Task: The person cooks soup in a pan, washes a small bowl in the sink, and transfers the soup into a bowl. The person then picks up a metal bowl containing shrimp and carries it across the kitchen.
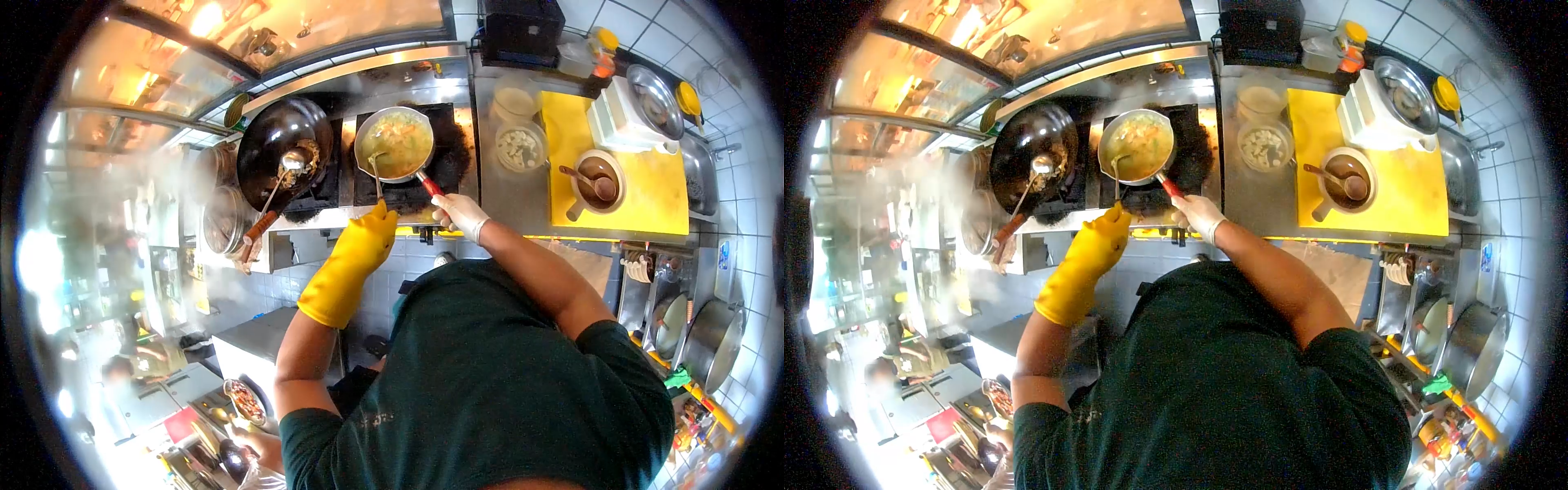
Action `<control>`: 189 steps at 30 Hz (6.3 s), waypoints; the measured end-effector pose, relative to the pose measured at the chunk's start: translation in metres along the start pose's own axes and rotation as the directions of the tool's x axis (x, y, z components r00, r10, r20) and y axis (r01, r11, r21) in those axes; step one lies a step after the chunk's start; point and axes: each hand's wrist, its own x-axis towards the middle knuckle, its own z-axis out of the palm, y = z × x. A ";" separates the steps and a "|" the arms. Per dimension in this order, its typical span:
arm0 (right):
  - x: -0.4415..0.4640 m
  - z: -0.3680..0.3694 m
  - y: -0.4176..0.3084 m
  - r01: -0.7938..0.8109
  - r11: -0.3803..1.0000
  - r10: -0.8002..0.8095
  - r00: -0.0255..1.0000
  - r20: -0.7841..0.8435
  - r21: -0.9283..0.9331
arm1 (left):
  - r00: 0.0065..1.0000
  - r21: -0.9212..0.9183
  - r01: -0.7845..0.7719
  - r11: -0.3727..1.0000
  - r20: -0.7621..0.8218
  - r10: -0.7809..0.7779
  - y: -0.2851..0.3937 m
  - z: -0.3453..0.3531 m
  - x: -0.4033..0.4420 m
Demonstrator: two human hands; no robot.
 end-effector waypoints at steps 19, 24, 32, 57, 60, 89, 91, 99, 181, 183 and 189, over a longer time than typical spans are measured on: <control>0.000 -0.001 0.008 0.043 0.997 -0.046 0.998 0.048 0.061 | 0.999 0.098 -0.033 0.995 -0.023 0.035 -0.036 0.017 0.017; -0.002 0.002 0.006 0.032 0.997 -0.033 0.999 0.011 0.072 | 0.843 -0.338 -0.145 0.930 -0.535 -0.063 -0.018 -0.004 0.012; -0.005 0.003 -0.001 0.004 1.000 -0.004 1.000 0.002 0.026 | 0.814 -0.200 0.040 0.979 -0.562 -0.148 0.003 0.036 0.062; -0.003 0.002 0.002 -0.002 0.998 0.001 1.000 0.020 0.070 | 0.894 -0.335 -0.409 0.849 -0.331 0.300 -0.043 -0.010 0.003; -0.004 0.002 0.000 0.018 1.000 -0.018 1.000 0.000 0.007 | 0.928 -0.269 -0.317 0.910 -0.285 0.239 -0.023 0.010 0.030; -0.001 0.002 -0.014 0.029 0.994 -0.036 0.996 0.076 0.102 | 0.775 -0.453 -0.196 0.870 -0.614 -0.146 -0.013 0.035 0.048; 0.007 0.002 -0.015 0.036 0.997 -0.043 0.993 0.108 0.065 | 0.716 -0.721 -0.127 0.681 -0.542 -0.441 -0.030 0.051 0.049; 0.015 0.005 -0.024 -0.034 0.999 0.024 0.967 0.252 0.035 | 0.538 -0.979 -0.202 0.001 -0.112 -0.835 -0.065 0.036 0.031; -0.276 -0.158 0.036 -0.131 0.935 -0.321 0.077 -0.944 -0.329 | 0.519 -0.389 -0.844 0.370 -0.417 0.746 0.291 0.050 0.145; -0.268 -0.158 0.038 -0.202 0.919 -0.336 0.051 -0.941 -0.339 | 0.577 -0.450 -0.797 0.402 -0.373 0.726 0.288 0.052 0.153; -0.257 -0.148 0.032 -0.284 0.894 -0.365 -0.014 -0.931 -0.346 | 0.534 -0.392 -0.834 0.387 -0.404 0.743 0.276 0.057 0.169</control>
